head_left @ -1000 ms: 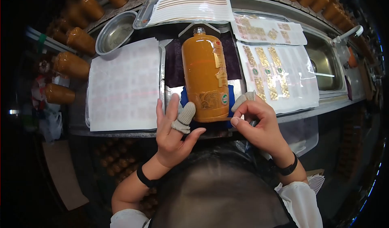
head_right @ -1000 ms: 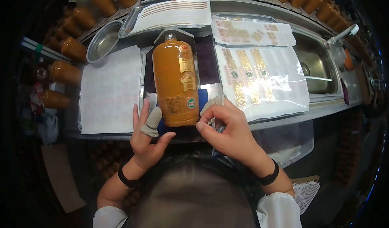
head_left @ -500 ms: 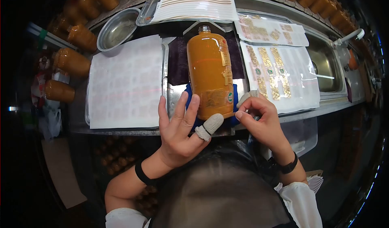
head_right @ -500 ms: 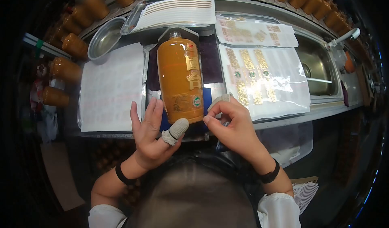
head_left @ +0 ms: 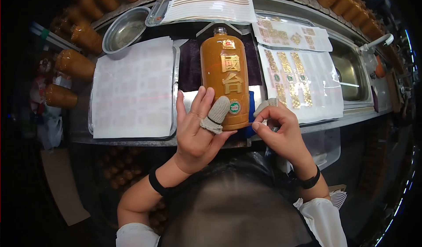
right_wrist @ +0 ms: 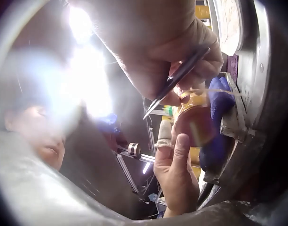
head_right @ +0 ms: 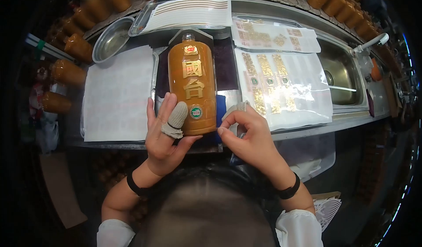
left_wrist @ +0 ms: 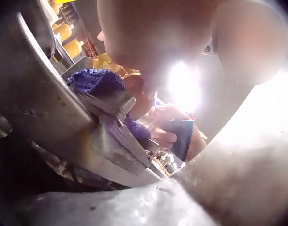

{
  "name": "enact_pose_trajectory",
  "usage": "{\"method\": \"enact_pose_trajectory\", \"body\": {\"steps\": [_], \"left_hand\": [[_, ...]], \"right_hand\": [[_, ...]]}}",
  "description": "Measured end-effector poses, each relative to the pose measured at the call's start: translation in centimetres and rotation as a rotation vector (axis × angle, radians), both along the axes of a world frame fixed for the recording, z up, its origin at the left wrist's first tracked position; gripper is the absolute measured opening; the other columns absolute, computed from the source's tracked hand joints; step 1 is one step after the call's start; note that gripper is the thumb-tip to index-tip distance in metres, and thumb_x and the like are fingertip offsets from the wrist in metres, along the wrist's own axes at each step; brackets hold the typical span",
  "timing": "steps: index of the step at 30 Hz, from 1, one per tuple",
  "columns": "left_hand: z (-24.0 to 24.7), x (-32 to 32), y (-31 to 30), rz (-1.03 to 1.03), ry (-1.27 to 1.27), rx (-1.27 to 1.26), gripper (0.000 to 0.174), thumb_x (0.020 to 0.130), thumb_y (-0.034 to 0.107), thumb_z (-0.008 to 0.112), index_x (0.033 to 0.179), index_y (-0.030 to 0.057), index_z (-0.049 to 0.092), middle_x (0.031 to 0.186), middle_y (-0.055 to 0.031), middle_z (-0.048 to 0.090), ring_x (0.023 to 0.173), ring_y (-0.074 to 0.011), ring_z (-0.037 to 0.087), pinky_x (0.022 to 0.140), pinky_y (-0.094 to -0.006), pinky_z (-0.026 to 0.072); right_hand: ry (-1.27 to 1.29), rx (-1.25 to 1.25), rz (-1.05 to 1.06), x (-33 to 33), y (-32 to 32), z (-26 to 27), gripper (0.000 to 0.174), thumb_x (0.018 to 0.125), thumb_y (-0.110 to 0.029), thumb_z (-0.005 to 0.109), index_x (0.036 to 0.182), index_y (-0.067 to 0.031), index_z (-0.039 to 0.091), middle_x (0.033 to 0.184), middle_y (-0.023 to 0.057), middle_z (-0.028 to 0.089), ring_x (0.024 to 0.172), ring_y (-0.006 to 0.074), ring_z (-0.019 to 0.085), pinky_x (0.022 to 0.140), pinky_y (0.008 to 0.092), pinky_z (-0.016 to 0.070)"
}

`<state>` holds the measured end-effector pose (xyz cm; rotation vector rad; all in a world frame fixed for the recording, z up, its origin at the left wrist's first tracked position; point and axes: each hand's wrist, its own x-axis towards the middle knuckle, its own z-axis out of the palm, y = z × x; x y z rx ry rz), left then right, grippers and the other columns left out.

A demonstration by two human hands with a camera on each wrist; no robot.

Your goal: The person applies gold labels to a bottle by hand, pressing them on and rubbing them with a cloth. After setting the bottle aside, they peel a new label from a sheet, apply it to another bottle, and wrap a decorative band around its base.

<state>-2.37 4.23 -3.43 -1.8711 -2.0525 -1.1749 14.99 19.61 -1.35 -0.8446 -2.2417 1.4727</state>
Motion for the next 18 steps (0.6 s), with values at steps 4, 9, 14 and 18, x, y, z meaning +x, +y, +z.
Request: {"method": "enact_pose_trajectory", "body": {"steps": [4,9,14,18], "left_hand": [[-1.2,-0.3,-2.3,0.002,0.012,-0.017,0.055,0.079,0.019,0.081,0.126,-0.0044,0.061,0.143,-0.031,0.046,0.132,-0.0447,0.048,0.11,-0.0681,0.0215],[-2.1,-0.3,-3.4,-0.011,0.111,-0.052,0.039,0.078,0.013,0.08,0.115,0.0037,0.069,0.146,-0.0302,0.044,0.133,-0.0464,0.047,0.109,-0.0706,0.0189],[-0.8,-0.1,-2.5,-0.023,0.213,-0.061,0.037,0.076,0.011,0.079,0.112,0.0101,0.071,0.145,-0.0276,0.047,0.133,-0.0487,0.046,0.108,-0.0725,0.0171],[0.0,0.4,-1.3,-0.023,0.293,-0.047,0.035,0.074,0.013,0.079,0.108,0.0178,0.073,0.143,-0.0243,0.05,0.132,-0.0487,0.046,0.108,-0.0723,0.0176]], "right_hand": [[0.032,-0.115,-0.002,0.2,0.0,0.3,0.006,0.079,-0.009,0.071,0.079,-0.005,0.066,0.083,0.0011,0.06,0.068,0.0078,0.048,0.057,0.0215,0.0386],[0.04,-0.134,-0.013,0.1,0.2,0.2,0.006,0.08,-0.009,0.069,0.078,-0.0039,0.066,0.085,0.001,0.061,0.071,0.0069,0.049,0.058,0.0216,0.0396],[0.026,-0.107,-0.008,0.1,0.5,-0.2,0.006,0.08,-0.01,0.069,0.078,-0.0041,0.066,0.083,0.0013,0.061,0.071,0.008,0.049,0.059,0.0224,0.0405],[0.025,-0.108,-0.023,-0.2,0.4,-0.4,0.007,0.079,-0.01,0.07,0.078,-0.0042,0.066,0.081,0.0015,0.061,0.071,0.0091,0.05,0.059,0.023,0.0403]]}}
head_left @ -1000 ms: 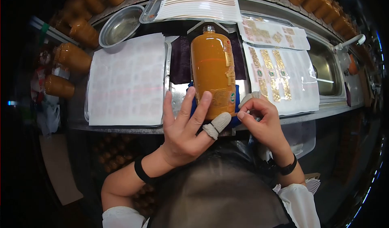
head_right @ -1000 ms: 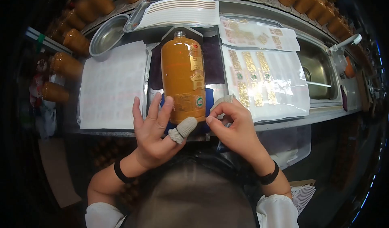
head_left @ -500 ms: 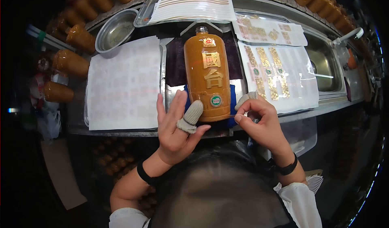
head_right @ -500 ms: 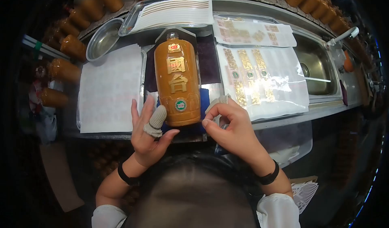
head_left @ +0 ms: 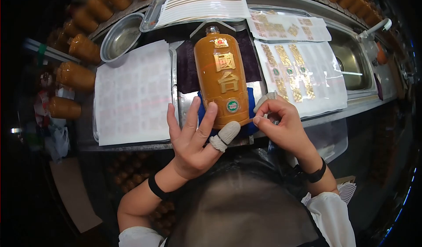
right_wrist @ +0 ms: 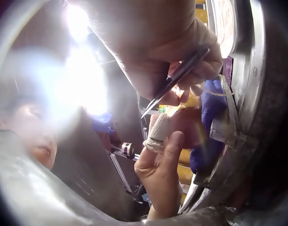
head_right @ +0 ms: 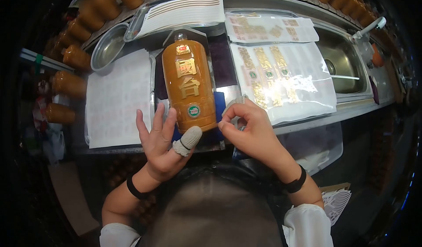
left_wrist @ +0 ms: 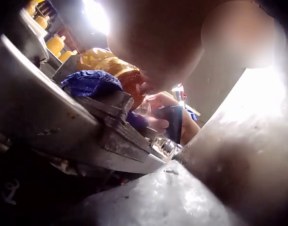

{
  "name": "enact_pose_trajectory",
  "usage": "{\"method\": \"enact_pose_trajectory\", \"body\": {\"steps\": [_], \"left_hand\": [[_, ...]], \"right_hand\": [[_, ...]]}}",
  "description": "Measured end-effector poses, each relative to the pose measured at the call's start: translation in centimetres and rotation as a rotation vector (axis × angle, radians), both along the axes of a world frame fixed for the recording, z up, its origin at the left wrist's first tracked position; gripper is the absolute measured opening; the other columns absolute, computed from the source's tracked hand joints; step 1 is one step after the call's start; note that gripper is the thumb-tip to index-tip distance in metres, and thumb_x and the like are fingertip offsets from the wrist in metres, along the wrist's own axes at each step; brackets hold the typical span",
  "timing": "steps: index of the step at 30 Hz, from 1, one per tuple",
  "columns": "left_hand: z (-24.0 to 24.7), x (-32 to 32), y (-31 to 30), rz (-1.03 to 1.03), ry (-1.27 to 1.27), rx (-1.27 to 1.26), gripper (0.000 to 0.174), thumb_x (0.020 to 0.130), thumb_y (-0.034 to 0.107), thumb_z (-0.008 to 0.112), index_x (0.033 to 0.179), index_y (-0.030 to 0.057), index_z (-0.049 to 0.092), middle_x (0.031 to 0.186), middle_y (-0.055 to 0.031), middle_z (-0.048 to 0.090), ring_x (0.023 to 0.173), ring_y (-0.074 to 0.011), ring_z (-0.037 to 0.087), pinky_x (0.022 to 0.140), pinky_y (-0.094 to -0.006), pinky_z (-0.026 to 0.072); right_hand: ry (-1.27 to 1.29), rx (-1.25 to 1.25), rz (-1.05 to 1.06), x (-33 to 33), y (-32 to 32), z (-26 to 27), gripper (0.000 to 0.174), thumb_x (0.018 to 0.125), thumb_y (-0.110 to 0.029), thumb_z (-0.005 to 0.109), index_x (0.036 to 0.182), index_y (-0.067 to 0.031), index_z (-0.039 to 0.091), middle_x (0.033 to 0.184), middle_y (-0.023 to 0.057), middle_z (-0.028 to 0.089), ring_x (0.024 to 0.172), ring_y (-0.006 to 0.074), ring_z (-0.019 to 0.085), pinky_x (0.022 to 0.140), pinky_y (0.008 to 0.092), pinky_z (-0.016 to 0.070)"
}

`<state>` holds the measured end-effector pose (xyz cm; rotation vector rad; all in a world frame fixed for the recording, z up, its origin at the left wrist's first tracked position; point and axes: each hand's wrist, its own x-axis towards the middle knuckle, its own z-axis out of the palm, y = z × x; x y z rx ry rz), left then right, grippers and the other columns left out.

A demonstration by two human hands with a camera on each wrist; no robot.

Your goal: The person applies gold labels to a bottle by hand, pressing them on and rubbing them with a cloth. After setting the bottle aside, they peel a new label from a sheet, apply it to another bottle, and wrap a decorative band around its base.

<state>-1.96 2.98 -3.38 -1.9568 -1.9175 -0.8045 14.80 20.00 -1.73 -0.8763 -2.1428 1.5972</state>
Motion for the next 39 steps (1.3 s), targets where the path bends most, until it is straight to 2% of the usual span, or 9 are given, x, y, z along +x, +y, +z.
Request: {"method": "enact_pose_trajectory", "body": {"steps": [4,8,9,13,16,21,31,34,39], "left_hand": [[1.7,1.0,2.0,-0.023,0.053,-0.034,0.036,0.073,0.014,0.078,0.108,0.0245,0.074,0.139,-0.022,0.055,0.131,-0.0483,0.047,0.108,-0.0715,0.0186],[1.1,0.7,3.4,0.016,-0.072,0.043,0.048,0.072,0.016,0.081,0.118,0.0081,0.07,0.136,-0.0227,0.057,0.131,-0.044,0.049,0.107,-0.0705,0.0211],[0.6,0.4,3.1,-0.003,-0.084,0.062,0.057,0.073,0.015,0.082,0.124,-0.0025,0.064,0.139,-0.0241,0.055,0.132,-0.0431,0.049,0.109,-0.0695,0.0209],[-0.6,0.4,1.9,0.033,-0.329,0.099,0.055,0.074,0.015,0.082,0.122,-0.0046,0.064,0.141,-0.0271,0.051,0.129,-0.0443,0.051,0.109,-0.0698,0.0213],[-1.7,-0.2,-0.5,0.014,-0.299,0.037,0.064,0.082,0.017,0.079,0.135,-0.0055,0.052,0.145,-0.0278,0.047,0.135,-0.0448,0.046,0.112,-0.0682,0.0176],[-2.8,-0.4,-2.2,0.023,-0.244,-0.009,0.041,0.081,0.013,0.079,0.119,0.0028,0.066,0.145,-0.0282,0.047,0.134,-0.0451,0.047,0.111,-0.0691,0.0185],[-0.8,0.1,0.2,0.001,-0.068,0.036,0.034,0.075,0.012,0.078,0.109,0.0155,0.073,0.143,-0.0228,0.051,0.13,-0.0463,0.049,0.108,-0.0714,0.0184],[0.1,0.5,1.1,-0.017,0.033,0.035,0.029,0.077,0.014,0.074,0.106,0.0186,0.074,0.141,-0.02,0.054,0.13,-0.0459,0.05,0.108,-0.0711,0.0188],[0.7,1.5,3.4,0.064,-0.025,0.068,0.035,0.076,0.016,0.073,0.111,0.014,0.074,0.135,-0.0199,0.058,0.128,-0.0445,0.053,0.108,-0.07,0.0221]], "right_hand": [[-0.028,0.046,0.008,-0.1,0.0,-0.6,0.009,0.079,-0.011,0.071,0.08,-0.004,0.067,0.081,0.0023,0.06,0.069,0.0093,0.05,0.059,0.0236,0.0404],[-0.003,0.031,0.028,-0.1,0.0,-0.7,0.009,0.079,-0.012,0.071,0.083,-0.0047,0.068,0.082,0.0033,0.057,0.067,0.0097,0.05,0.059,0.0243,0.0408],[0.007,0.004,0.034,0.1,-0.1,-0.7,0.009,0.079,-0.012,0.071,0.083,-0.0049,0.068,0.082,0.0035,0.057,0.067,0.0098,0.05,0.059,0.0244,0.0409],[-0.011,-0.038,0.034,0.1,-0.3,-0.1,0.008,0.08,-0.011,0.07,0.083,-0.0039,0.067,0.085,0.0037,0.058,0.069,0.0082,0.051,0.06,0.0228,0.0414],[0.016,-0.137,0.046,0.3,-0.1,0.2,0.009,0.08,-0.011,0.07,0.083,-0.0037,0.067,0.086,0.0037,0.059,0.069,0.0084,0.051,0.061,0.0231,0.0427],[-0.004,-0.096,0.045,0.4,0.1,0.2,0.007,0.081,-0.01,0.068,0.082,-0.0041,0.066,0.087,0.0037,0.059,0.071,0.0089,0.052,0.062,0.0228,0.044],[-0.034,-0.073,0.05,-0.1,0.0,-0.4,0.005,0.081,-0.005,0.067,0.082,-0.0025,0.064,0.087,0.0004,0.06,0.078,0.0055,0.053,0.068,0.0204,0.0428],[-0.033,-0.074,0.046,-0.3,-0.2,-0.3,0.008,0.082,-0.009,0.068,0.083,-0.002,0.065,0.086,0.0042,0.058,0.077,0.0096,0.055,0.066,0.0225,0.045],[-0.025,-0.086,0.042,-0.3,-0.2,-0.3,0.006,0.083,-0.008,0.068,0.084,-0.0025,0.066,0.087,0.0036,0.059,0.079,0.0094,0.056,0.067,0.0223,0.0451]]}}
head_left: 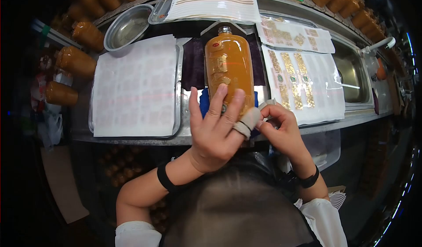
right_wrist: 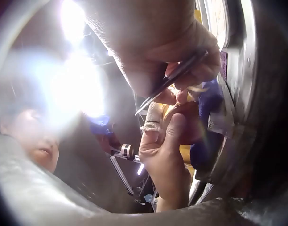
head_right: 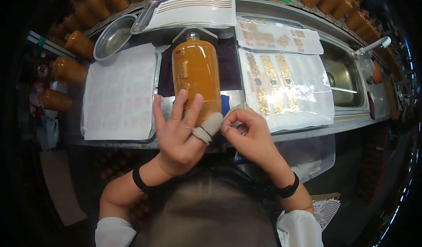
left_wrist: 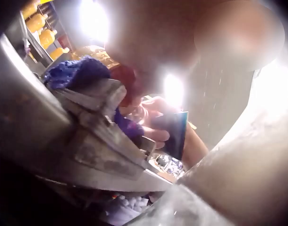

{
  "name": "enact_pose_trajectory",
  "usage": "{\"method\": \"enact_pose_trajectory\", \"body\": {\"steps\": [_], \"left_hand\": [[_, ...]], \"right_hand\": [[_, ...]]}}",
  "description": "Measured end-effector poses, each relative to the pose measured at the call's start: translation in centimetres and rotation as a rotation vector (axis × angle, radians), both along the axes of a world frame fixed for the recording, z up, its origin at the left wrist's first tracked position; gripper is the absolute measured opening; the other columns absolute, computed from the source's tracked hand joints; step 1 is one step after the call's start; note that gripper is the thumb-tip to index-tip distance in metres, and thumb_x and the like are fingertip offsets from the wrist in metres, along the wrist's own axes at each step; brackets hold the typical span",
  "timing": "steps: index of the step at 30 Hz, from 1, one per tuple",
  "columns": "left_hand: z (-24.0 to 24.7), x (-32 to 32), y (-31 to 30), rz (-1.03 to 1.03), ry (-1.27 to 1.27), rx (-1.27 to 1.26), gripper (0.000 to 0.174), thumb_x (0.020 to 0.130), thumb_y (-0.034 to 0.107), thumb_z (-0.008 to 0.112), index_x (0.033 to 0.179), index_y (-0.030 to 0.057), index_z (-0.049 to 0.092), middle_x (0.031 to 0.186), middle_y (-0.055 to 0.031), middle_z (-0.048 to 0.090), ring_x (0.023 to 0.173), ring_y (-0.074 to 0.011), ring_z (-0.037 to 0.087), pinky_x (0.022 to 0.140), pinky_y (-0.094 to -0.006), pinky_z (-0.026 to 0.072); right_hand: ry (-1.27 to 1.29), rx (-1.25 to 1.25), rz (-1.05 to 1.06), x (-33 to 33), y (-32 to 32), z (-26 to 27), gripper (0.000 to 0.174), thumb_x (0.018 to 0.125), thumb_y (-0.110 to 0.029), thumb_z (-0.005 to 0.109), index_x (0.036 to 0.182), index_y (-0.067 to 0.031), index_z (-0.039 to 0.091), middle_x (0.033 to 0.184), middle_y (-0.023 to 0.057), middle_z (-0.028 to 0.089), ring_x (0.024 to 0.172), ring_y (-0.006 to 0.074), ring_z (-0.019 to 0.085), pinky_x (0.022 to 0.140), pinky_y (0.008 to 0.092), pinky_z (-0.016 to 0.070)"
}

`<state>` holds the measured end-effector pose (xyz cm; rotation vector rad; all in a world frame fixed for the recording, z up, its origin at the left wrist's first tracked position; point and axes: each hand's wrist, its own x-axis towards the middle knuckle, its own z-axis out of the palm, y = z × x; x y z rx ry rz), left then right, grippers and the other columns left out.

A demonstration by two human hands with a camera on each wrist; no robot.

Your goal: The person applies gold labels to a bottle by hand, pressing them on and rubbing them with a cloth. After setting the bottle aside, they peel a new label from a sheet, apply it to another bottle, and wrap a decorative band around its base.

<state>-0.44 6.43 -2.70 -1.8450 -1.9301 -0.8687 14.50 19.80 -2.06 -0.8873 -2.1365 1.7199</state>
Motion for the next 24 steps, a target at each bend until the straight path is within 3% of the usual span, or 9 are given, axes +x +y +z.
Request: {"method": "enact_pose_trajectory", "body": {"steps": [1,3,9,14,17,23,24], "left_hand": [[-0.4,-0.5,-0.2,-0.026,-0.038,0.011,0.044,0.074,0.013,0.077,0.118,0.0061,0.07,0.136,-0.0219,0.057,0.13,-0.0431,0.051,0.109,-0.069,0.0234],[-1.0,-0.9,-0.7,-0.047,-0.146,0.019,0.056,0.073,0.012,0.08,0.125,-0.0012,0.064,0.139,-0.0247,0.054,0.133,-0.0425,0.049,0.11,-0.0678,0.0236],[-2.5,-1.9,-3.2,-0.066,-0.287,0.02,0.064,0.079,0.019,0.081,0.132,-0.0059,0.055,0.143,-0.0286,0.049,0.134,-0.0433,0.047,0.111,-0.0672,0.0223],[-3.8,-1.6,-5.6,-0.021,-0.272,-0.041,0.044,0.076,0.015,0.082,0.117,0.0051,0.069,0.141,-0.0266,0.051,0.13,-0.0463,0.05,0.108,-0.0696,0.0229],[-3.8,-1.7,-5.3,-0.069,-0.194,-0.044,0.046,0.081,0.015,0.079,0.123,0.0036,0.065,0.146,-0.0265,0.046,0.135,-0.047,0.045,0.109,-0.0711,0.0194],[-2.2,-1.3,-3.7,-0.083,-0.053,-0.017,0.037,0.076,0.013,0.081,0.112,0.0092,0.071,0.145,-0.0227,0.049,0.133,-0.0473,0.046,0.107,-0.0735,0.019],[-2.0,-1.3,-3.4,-0.077,-0.036,-0.013,0.036,0.073,0.013,0.081,0.109,0.014,0.073,0.144,-0.0193,0.051,0.132,-0.0469,0.047,0.106,-0.0729,0.0194]], "right_hand": [[-0.003,-0.005,-0.006,0.1,0.1,0.2,0.006,0.083,-0.008,0.068,0.084,-0.0026,0.066,0.087,0.0035,0.059,0.079,0.0094,0.056,0.067,0.0223,0.0451],[0.001,-0.006,-0.016,0.3,-0.1,0.4,0.006,0.083,-0.009,0.069,0.084,-0.003,0.066,0.087,0.0024,0.059,0.078,0.0082,0.054,0.065,0.0219,0.0444],[0.044,-0.029,-0.004,0.2,-0.3,0.9,0.005,0.083,-0.008,0.067,0.082,-0.0032,0.066,0.086,0.0025,0.059,0.074,0.0082,0.053,0.062,0.021,0.0431],[0.056,0.0,-0.024,0.3,-0.2,0.7,0.007,0.083,-0.009,0.068,0.082,-0.0029,0.066,0.084,0.003,0.059,0.073,0.0088,0.053,0.062,0.0223,0.0442],[0.036,-0.003,-0.032,0.3,-0.2,0.2,0.008,0.082,-0.01,0.069,0.082,-0.0027,0.066,0.083,0.0036,0.059,0.073,0.0096,0.054,0.063,0.023,0.0451],[0.036,0.034,-0.022,0.1,-0.1,0.2,0.008,0.082,-0.01,0.069,0.082,-0.0021,0.067,0.083,0.0049,0.059,0.074,0.0107,0.056,0.065,0.0238,0.0465],[0.037,0.043,-0.02,0.1,-0.1,0.2,0.008,0.082,-0.01,0.069,0.083,-0.0019,0.067,0.083,0.0051,0.059,0.074,0.0108,0.056,0.065,0.024,0.0467]]}}
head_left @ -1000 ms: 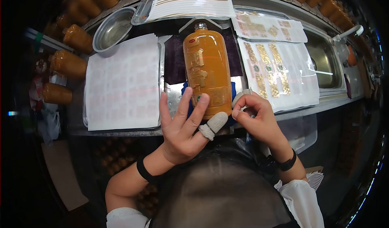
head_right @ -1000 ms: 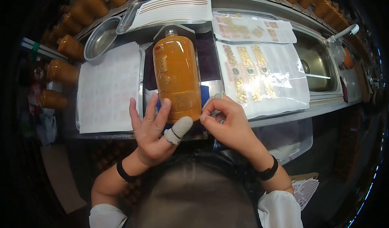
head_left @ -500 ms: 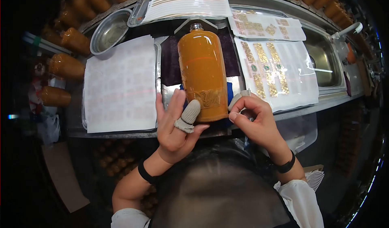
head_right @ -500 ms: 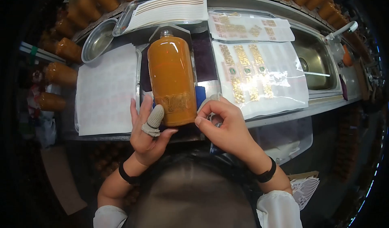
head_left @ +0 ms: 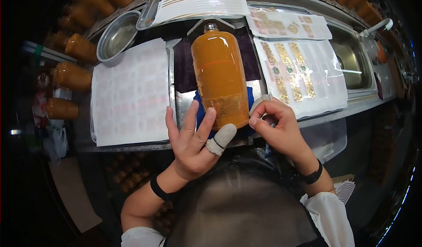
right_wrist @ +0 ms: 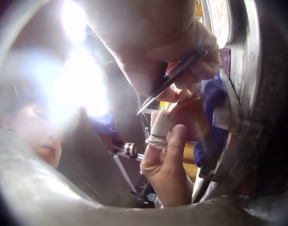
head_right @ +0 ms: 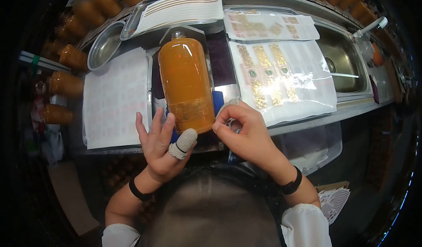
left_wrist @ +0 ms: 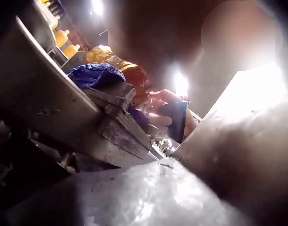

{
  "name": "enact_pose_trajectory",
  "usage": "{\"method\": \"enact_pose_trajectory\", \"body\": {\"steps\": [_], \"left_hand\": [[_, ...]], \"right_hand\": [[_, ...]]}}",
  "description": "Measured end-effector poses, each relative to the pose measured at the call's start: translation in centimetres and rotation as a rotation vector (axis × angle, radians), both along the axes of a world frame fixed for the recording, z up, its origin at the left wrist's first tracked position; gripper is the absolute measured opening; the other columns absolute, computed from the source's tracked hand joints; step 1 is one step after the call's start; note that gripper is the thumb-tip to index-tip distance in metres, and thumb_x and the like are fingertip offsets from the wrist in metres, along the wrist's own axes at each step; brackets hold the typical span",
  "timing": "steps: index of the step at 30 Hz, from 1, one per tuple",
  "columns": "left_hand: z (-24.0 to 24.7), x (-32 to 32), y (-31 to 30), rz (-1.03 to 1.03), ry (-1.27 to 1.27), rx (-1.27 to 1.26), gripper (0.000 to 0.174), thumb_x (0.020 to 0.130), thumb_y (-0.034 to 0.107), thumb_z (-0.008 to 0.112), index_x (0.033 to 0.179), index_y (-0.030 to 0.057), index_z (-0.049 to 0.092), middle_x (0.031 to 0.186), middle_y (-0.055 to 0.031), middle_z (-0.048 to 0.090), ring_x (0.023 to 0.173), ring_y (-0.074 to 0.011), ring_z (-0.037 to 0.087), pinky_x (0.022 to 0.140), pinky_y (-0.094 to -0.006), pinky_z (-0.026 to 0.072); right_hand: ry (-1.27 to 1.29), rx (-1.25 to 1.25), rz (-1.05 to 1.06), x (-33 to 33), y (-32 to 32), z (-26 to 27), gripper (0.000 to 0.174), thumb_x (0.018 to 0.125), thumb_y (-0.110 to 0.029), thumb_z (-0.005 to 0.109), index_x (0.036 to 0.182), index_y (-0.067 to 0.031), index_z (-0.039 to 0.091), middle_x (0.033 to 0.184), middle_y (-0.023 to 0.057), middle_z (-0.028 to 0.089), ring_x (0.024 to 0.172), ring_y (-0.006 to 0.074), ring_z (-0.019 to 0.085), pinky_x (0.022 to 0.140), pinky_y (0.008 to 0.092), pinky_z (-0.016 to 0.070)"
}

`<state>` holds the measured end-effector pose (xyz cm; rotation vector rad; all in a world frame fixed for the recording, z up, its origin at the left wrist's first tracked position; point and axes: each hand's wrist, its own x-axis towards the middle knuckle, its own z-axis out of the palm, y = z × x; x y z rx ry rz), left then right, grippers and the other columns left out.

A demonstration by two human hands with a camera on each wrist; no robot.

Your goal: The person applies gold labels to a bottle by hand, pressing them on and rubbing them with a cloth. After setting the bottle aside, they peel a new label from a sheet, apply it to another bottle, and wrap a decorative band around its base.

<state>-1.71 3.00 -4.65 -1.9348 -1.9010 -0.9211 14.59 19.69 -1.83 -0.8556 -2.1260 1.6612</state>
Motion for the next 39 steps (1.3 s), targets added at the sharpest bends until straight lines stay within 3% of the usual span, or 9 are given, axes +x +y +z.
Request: {"method": "enact_pose_trajectory", "body": {"steps": [4,7,11,13,14,21,28,35,39], "left_hand": [[1.5,0.5,1.6,-0.013,0.092,0.005,0.036,0.071,0.012,0.076,0.107,0.0178,0.075,0.139,-0.0141,0.058,0.13,-0.0466,0.05,0.107,-0.0715,0.02],[2.2,1.1,3.1,0.034,0.04,-0.001,0.037,0.071,0.012,0.077,0.108,0.0165,0.076,0.136,-0.0172,0.058,0.128,-0.0455,0.052,0.108,-0.0695,0.0222],[0.8,0.5,2.6,0.055,-0.161,0.031,0.05,0.076,0.014,0.081,0.122,0.0012,0.066,0.139,-0.0254,0.054,0.131,-0.0418,0.051,0.11,-0.0674,0.0235],[0.1,0.4,2.1,0.033,-0.25,0.048,0.051,0.078,0.016,0.081,0.124,-0.0008,0.064,0.141,-0.0263,0.052,0.133,-0.0424,0.049,0.111,-0.0672,0.0224],[-0.2,0.1,1.7,0.029,-0.288,0.059,0.052,0.079,0.016,0.081,0.124,-0.0018,0.064,0.142,-0.0268,0.051,0.133,-0.0427,0.048,0.111,-0.0671,0.0219],[-1.2,-0.7,-1.4,-0.004,-0.164,-0.027,0.043,0.079,0.012,0.08,0.12,0.0054,0.068,0.144,-0.0255,0.049,0.133,-0.0453,0.048,0.11,-0.0706,0.0202],[0.2,0.1,0.6,0.015,-0.008,0.019,0.032,0.075,0.011,0.079,0.107,0.0146,0.074,0.141,-0.0196,0.054,0.131,-0.0448,0.049,0.108,-0.0717,0.02],[1.8,1.2,3.4,0.043,0.035,0.017,0.03,0.077,0.015,0.076,0.106,0.0174,0.076,0.139,-0.0174,0.056,0.129,-0.0448,0.051,0.108,-0.0699,0.0218],[0.4,0.5,2.6,0.039,-0.23,0.048,0.053,0.075,0.016,0.082,0.123,0.0016,0.066,0.141,-0.0252,0.052,0.134,-0.0434,0.048,0.111,-0.0672,0.0207]], "right_hand": [[0.0,-0.001,-0.006,0.0,-0.1,0.0,0.008,0.082,-0.009,0.069,0.084,-0.002,0.067,0.084,0.005,0.059,0.074,0.0106,0.056,0.064,0.0234,0.0461],[0.015,-0.014,-0.004,0.0,0.0,-0.5,0.007,0.081,-0.009,0.069,0.084,-0.0025,0.067,0.084,0.0042,0.058,0.073,0.0095,0.054,0.063,0.0221,0.0446],[-0.025,-0.041,0.001,0.4,-0.1,0.2,0.007,0.081,-0.009,0.07,0.084,-0.0035,0.066,0.085,0.0019,0.059,0.073,0.0066,0.053,0.063,0.0205,0.043],[-0.035,-0.008,0.028,0.3,0.0,0.2,0.008,0.082,-0.008,0.071,0.084,-0.003,0.065,0.086,0.0001,0.06,0.077,0.0049,0.054,0.066,0.0201,0.0433],[0.016,-0.058,-0.007,0.2,-0.2,0.0,0.008,0.081,-0.01,0.07,0.083,-0.0031,0.066,0.086,0.0034,0.058,0.071,0.0076,0.052,0.062,0.0218,0.0438],[0.013,-0.079,-0.002,0.3,0.1,-0.1,0.009,0.082,-0.009,0.07,0.082,-0.0019,0.065,0.085,0.0043,0.059,0.076,0.0098,0.055,0.064,0.0226,0.0456],[-0.01,-0.055,0.001,0.0,0.2,0.2,0.008,0.082,-0.009,0.069,0.082,-0.0016,0.065,0.086,0.0047,0.059,0.077,0.01,0.056,0.066,0.0235,0.0468],[0.008,-0.123,-0.028,-0.1,0.2,-0.5,0.007,0.083,-0.008,0.069,0.083,-0.0018,0.065,0.088,0.0044,0.06,0.077,0.0101,0.056,0.066,0.0216,0.0456],[0.009,-0.054,-0.021,0.1,-0.4,0.3,0.007,0.082,-0.008,0.07,0.083,-0.0025,0.066,0.086,0.0037,0.059,0.074,0.0093,0.053,0.063,0.0212,0.0432]]}}
